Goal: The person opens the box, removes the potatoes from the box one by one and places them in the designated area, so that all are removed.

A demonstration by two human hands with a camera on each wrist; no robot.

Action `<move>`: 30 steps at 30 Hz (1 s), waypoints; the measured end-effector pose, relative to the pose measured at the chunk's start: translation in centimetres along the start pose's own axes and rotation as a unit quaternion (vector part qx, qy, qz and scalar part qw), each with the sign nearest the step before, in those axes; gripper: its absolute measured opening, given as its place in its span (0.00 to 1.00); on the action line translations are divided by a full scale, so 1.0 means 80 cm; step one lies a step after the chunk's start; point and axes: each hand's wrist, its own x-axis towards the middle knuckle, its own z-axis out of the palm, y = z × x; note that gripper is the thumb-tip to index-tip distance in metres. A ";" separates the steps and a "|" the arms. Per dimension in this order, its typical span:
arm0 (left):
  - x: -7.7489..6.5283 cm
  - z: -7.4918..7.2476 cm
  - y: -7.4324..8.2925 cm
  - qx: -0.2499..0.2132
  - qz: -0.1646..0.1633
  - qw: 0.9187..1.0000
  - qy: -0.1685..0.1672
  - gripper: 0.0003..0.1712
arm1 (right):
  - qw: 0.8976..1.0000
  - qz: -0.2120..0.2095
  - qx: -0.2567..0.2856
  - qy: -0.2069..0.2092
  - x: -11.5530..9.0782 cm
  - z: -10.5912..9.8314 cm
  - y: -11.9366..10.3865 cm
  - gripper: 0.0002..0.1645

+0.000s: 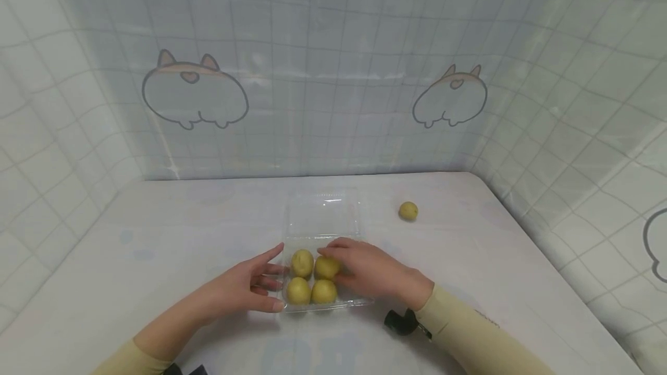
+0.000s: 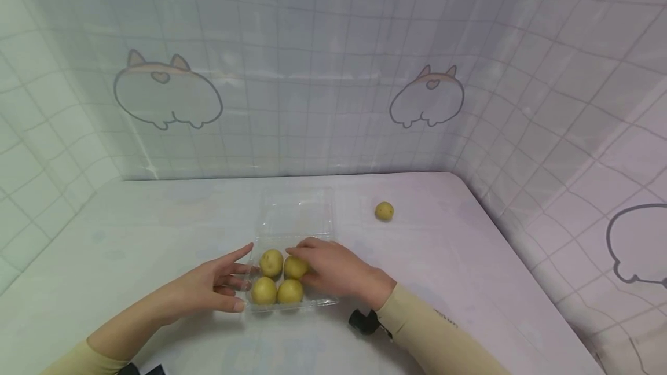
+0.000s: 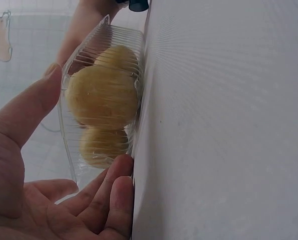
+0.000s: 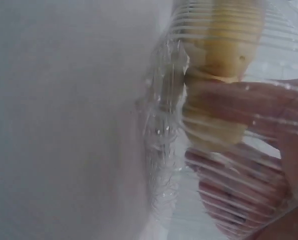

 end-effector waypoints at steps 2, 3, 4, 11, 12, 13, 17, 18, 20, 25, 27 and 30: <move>0.000 0.000 0.000 -0.001 0.001 1.000 -0.001 0.62 | 1.000 0.003 0.015 0.011 -0.001 -0.002 0.001 0.31; 0.000 0.001 -0.001 -0.003 0.003 1.000 -0.001 0.62 | 1.000 0.005 0.027 0.016 -0.001 -0.004 0.002 0.31; 0.000 0.001 -0.001 -0.004 0.003 1.000 -0.002 0.62 | 0.999 0.007 0.038 0.020 -0.001 -0.005 0.003 0.30; -0.001 0.002 0.001 -0.007 -0.008 1.000 0.001 0.62 | 0.993 0.034 0.112 0.034 -0.005 -0.014 0.011 0.29; -0.001 0.002 0.002 -0.007 -0.008 1.000 0.001 0.62 | 0.992 0.034 0.118 0.037 -0.005 -0.016 0.012 0.29; -0.001 0.002 0.002 -0.006 -0.008 1.000 0.001 0.61 | 0.991 0.034 0.126 0.040 -0.005 -0.018 0.013 0.29; -0.002 0.002 0.001 -0.006 0.001 1.000 0.000 0.62 | 0.984 0.041 0.163 0.057 -0.006 -0.028 0.020 0.29; -0.002 0.002 0.001 -0.005 0.002 1.000 0.000 0.62 | 0.982 0.047 0.173 0.064 -0.006 -0.030 0.022 0.29; -0.002 0.002 0.000 -0.005 0.006 1.000 0.001 0.62 | 0.976 0.059 0.193 0.081 -0.007 -0.035 0.028 0.29; -0.002 0.002 -0.002 -0.007 0.013 1.000 0.001 0.61 | 0.961 0.091 0.231 0.124 -0.011 -0.050 0.048 0.31; -0.002 0.002 -0.002 -0.007 0.013 1.000 0.001 0.61 | 0.953 0.106 0.247 0.139 -0.014 -0.056 0.057 0.31; -0.001 0.002 -0.002 -0.005 0.010 1.000 0.002 0.62 | 0.945 0.130 0.255 0.159 -0.019 -0.063 0.072 0.31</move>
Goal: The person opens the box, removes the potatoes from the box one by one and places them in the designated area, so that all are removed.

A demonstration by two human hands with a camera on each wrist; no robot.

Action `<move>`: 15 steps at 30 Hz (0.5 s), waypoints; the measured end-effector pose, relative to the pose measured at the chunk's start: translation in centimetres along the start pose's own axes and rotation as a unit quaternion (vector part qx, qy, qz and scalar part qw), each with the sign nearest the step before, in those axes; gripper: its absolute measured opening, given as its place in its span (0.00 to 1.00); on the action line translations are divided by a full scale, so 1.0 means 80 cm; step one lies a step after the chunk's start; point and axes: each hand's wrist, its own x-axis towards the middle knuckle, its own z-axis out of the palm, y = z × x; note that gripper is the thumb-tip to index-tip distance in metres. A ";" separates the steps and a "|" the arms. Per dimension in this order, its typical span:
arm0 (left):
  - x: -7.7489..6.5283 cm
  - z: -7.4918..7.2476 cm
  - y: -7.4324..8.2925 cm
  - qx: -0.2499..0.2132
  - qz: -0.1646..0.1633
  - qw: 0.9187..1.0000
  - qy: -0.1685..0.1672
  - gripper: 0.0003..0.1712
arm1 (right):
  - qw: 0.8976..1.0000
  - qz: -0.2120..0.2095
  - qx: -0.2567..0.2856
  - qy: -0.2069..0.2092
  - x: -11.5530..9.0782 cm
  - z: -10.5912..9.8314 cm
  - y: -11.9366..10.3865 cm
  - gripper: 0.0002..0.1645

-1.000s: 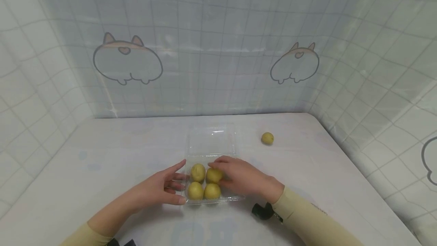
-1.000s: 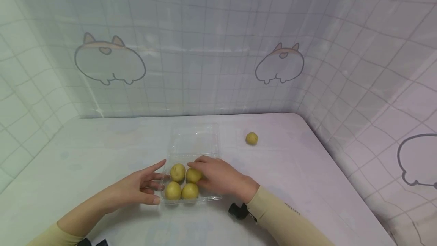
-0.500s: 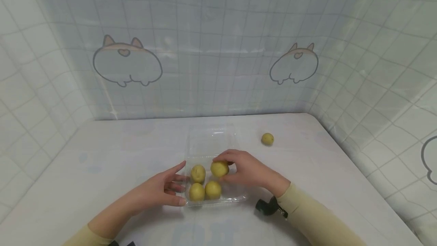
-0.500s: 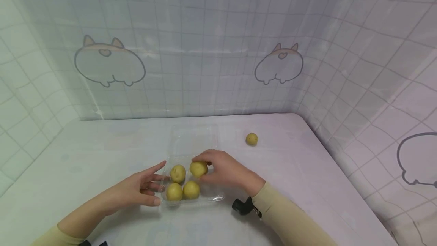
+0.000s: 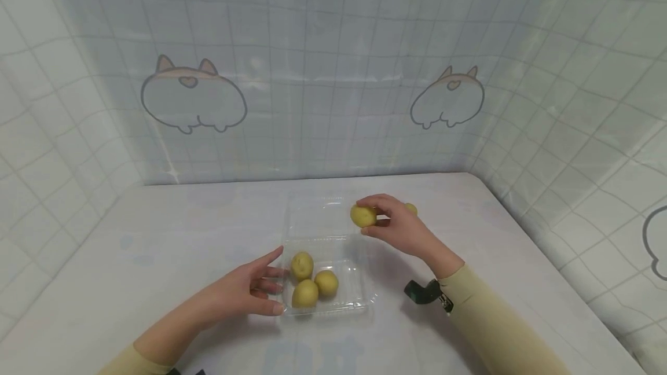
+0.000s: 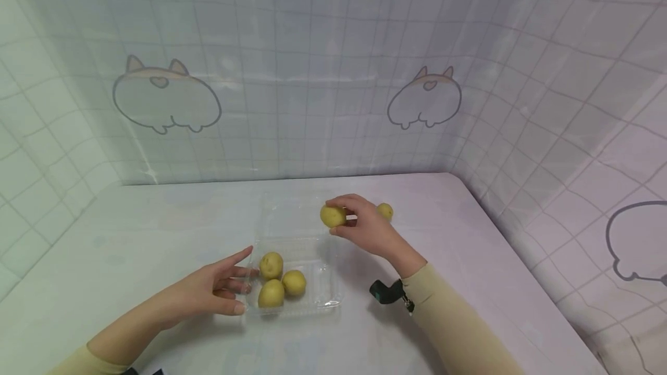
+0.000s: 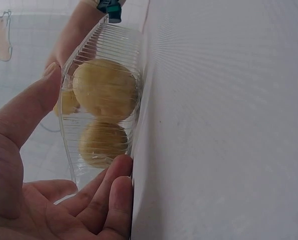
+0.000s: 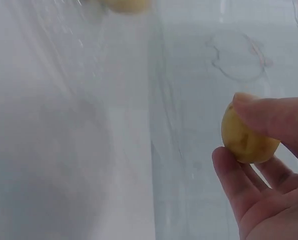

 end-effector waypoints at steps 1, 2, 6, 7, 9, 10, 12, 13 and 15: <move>0.000 0.000 0.000 0.001 -0.002 1.000 0.001 0.62 | 1.000 0.005 -0.002 0.010 0.000 -0.004 0.003 0.31; 0.000 0.000 0.001 0.001 -0.003 1.000 0.001 0.62 | 1.000 0.010 -0.005 0.019 0.000 -0.009 0.006 0.31; 0.000 -0.001 0.001 0.004 -0.004 1.000 0.001 0.62 | 0.998 0.032 -0.015 0.050 0.000 -0.029 0.013 0.31; 0.000 -0.001 0.001 0.003 -0.004 1.000 0.001 0.62 | 0.997 0.040 -0.015 0.057 0.000 -0.033 0.015 0.31; 0.000 -0.001 0.000 0.004 -0.003 1.000 0.000 0.62 | 0.996 0.058 -0.007 0.068 -0.002 -0.043 0.019 0.31; 0.000 -0.001 0.000 0.003 -0.003 1.000 0.000 0.62 | 0.995 0.068 -0.004 0.072 -0.003 -0.048 0.022 0.31; 0.000 -0.002 -0.001 0.002 -0.001 1.000 -0.002 0.61 | 0.993 0.088 -0.004 0.079 -0.004 -0.056 0.028 0.32; 0.000 -0.002 -0.001 0.002 -0.001 1.000 -0.002 0.61 | 0.992 0.097 -0.006 0.082 -0.005 -0.060 0.032 0.32; 0.000 -0.003 -0.002 0.002 0.001 1.000 -0.003 0.61 | 0.990 0.112 -0.009 0.088 -0.006 -0.068 0.039 0.33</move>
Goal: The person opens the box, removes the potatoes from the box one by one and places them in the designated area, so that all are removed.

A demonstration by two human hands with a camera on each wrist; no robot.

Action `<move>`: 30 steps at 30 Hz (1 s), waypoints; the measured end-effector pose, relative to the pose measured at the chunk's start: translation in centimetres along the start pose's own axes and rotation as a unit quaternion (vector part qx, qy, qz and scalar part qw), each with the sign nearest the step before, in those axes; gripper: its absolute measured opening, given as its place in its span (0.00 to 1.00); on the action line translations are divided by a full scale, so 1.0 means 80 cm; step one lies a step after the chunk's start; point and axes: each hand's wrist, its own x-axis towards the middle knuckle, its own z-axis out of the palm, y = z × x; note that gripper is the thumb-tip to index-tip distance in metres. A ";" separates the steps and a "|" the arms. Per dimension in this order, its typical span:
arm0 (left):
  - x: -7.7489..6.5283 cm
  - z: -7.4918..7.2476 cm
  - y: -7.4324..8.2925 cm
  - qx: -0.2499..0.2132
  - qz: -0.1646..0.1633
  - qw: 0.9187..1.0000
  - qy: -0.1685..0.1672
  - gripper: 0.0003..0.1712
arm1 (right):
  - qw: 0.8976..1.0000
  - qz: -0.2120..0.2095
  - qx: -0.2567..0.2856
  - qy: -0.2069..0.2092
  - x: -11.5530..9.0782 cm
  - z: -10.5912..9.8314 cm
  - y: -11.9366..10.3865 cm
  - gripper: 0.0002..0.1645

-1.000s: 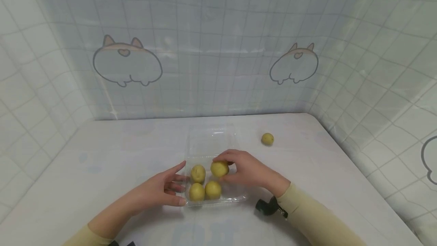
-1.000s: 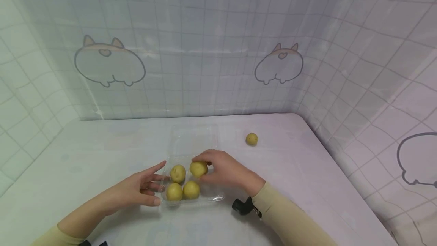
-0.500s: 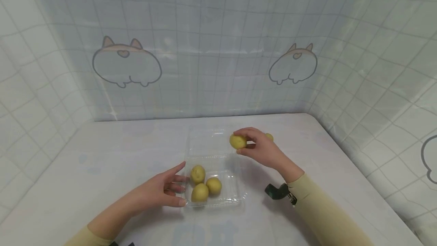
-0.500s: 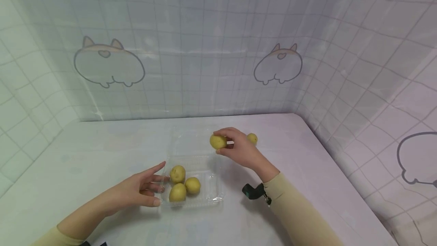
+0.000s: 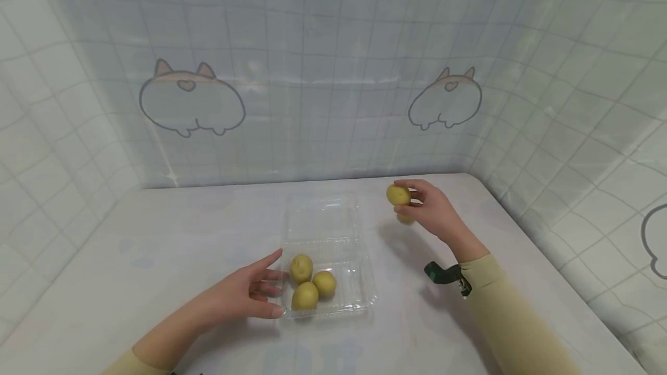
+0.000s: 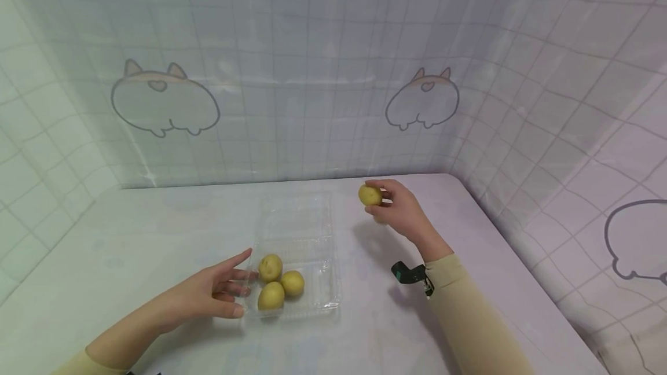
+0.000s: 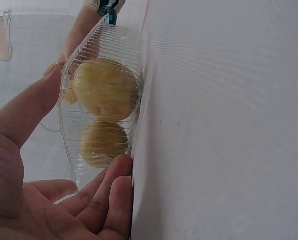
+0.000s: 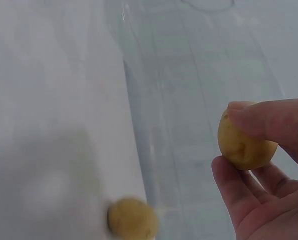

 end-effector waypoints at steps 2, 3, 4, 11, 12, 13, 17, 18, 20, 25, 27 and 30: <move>0.000 0.000 -0.001 0.001 0.002 1.000 0.000 0.61 | 1.000 0.012 -0.009 0.009 0.002 -0.007 0.008 0.33; 0.000 0.000 -0.001 0.001 0.001 1.000 0.001 0.61 | 1.000 0.019 -0.013 0.013 0.003 -0.010 0.012 0.33; 0.000 0.000 -0.002 0.002 0.001 1.000 0.001 0.61 | 0.999 0.025 -0.014 0.017 0.003 -0.014 0.016 0.33; -0.001 0.001 -0.003 0.002 -0.022 1.000 0.007 0.62 | 0.999 0.042 0.007 0.023 0.005 -0.034 0.041 0.34; -0.001 0.001 -0.003 0.002 -0.024 1.000 0.007 0.62 | 0.999 0.043 0.010 0.025 0.005 -0.036 0.043 0.34; -0.001 0.001 -0.004 0.001 -0.024 1.000 0.007 0.62 | 0.999 0.042 0.015 0.026 0.005 -0.039 0.046 0.34; -0.001 0.000 -0.005 -0.001 -0.022 1.000 0.005 0.62 | 0.998 0.046 0.018 0.034 0.006 -0.048 0.055 0.35; -0.001 0.000 -0.005 -0.001 -0.022 1.000 0.005 0.62 | 0.998 0.048 0.016 0.038 0.006 -0.050 0.057 0.36; -0.002 0.000 -0.005 -0.002 -0.023 1.000 0.004 0.62 | 0.997 0.054 0.013 0.043 0.005 -0.053 0.061 0.36; -0.004 -0.001 -0.005 -0.002 -0.027 1.000 0.005 0.62 | 0.996 0.072 0.013 0.050 0.003 -0.058 0.068 0.38; -0.005 -0.001 -0.004 0.000 -0.027 1.000 0.006 0.62 | 0.995 0.079 0.012 0.051 0.003 -0.059 0.072 0.38; -0.006 0.000 -0.003 -0.001 -0.026 1.000 0.006 0.62 | 0.995 0.088 0.008 0.052 0.001 -0.061 0.079 0.39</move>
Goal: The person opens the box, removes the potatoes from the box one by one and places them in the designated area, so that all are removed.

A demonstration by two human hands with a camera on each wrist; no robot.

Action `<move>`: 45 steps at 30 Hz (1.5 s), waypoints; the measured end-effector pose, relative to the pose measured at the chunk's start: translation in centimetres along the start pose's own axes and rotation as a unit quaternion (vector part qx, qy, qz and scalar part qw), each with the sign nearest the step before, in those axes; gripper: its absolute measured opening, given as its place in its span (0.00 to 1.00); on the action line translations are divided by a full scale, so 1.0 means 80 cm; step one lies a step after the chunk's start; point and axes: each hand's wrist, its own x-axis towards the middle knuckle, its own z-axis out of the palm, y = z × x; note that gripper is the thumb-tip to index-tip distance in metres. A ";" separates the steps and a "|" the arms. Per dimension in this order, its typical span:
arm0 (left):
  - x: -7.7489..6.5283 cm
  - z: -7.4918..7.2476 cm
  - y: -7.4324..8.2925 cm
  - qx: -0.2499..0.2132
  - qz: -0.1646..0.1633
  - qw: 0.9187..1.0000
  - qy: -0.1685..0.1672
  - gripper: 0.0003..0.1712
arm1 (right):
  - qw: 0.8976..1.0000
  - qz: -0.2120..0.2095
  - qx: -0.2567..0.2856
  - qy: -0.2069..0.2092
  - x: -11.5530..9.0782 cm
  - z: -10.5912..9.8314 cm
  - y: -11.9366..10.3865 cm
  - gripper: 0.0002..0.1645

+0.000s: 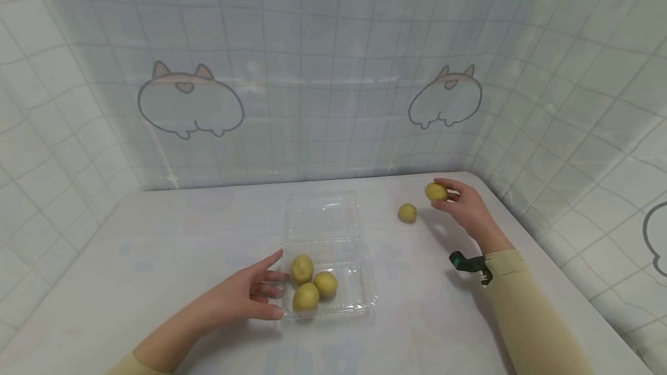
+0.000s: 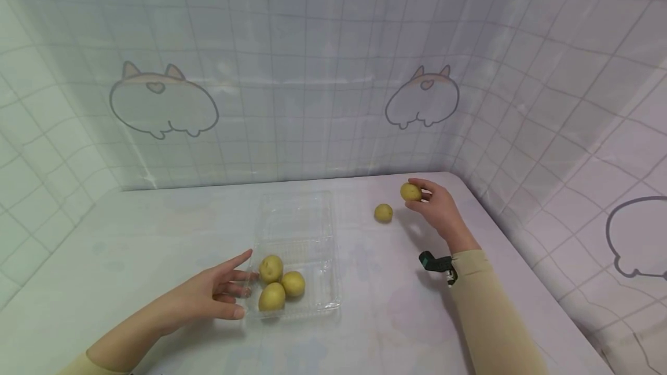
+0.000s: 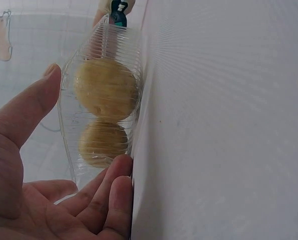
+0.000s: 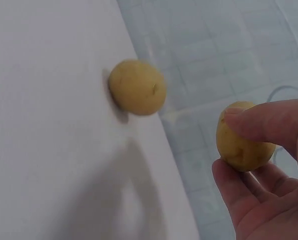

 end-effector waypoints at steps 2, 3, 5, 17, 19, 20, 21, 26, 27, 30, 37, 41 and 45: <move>0.000 0.000 0.000 0.000 0.002 1.000 -0.001 0.61 | 1.000 0.005 -0.002 0.001 0.001 -0.002 0.006 0.39; 0.000 0.000 0.000 -0.001 0.003 1.000 -0.001 0.62 | 1.000 0.007 -0.002 0.002 0.001 -0.003 0.009 0.39; 0.000 0.000 0.000 0.001 0.007 1.000 0.000 0.62 | 1.000 0.013 -0.003 0.003 0.001 -0.005 0.016 0.38; 0.000 -0.002 0.002 -0.005 0.025 1.000 -0.006 0.61 | 0.998 0.058 -0.025 0.004 0.003 -0.016 0.050 0.39; 0.001 -0.002 0.001 -0.002 0.023 1.000 -0.006 0.62 | 0.998 0.063 -0.028 0.002 0.002 -0.016 0.053 0.40; 0.001 -0.002 0.000 -0.001 0.022 1.000 -0.006 0.62 | 0.998 0.063 -0.029 0.001 0.001 -0.016 0.055 0.40; 0.001 -0.003 0.000 0.001 0.022 1.000 -0.006 0.62 | 0.998 0.064 -0.028 0.001 0.001 -0.016 0.057 0.40; 0.000 -0.003 0.000 0.003 0.017 1.000 -0.006 0.61 | 0.998 0.063 -0.026 0.001 0.001 -0.015 0.062 0.39; 0.000 -0.003 0.000 0.003 0.017 1.000 -0.006 0.61 | 0.998 0.064 -0.024 0.001 0.001 -0.015 0.063 0.40; -0.001 -0.002 0.001 0.003 0.013 1.000 -0.004 0.61 | 0.998 0.062 -0.026 0.000 0.002 -0.014 0.065 0.40; -0.002 -0.002 0.001 0.009 0.009 1.000 -0.002 0.61 | 0.998 0.056 -0.025 -0.002 0.002 -0.011 0.069 0.40; -0.002 -0.003 0.001 0.013 0.009 1.000 -0.002 0.62 | 0.998 0.049 -0.031 -0.003 0.001 -0.013 0.071 0.41; 0.000 -0.003 0.000 0.013 0.012 1.000 -0.004 0.62 | 0.999 0.043 -0.024 -0.006 0.000 -0.013 0.071 0.42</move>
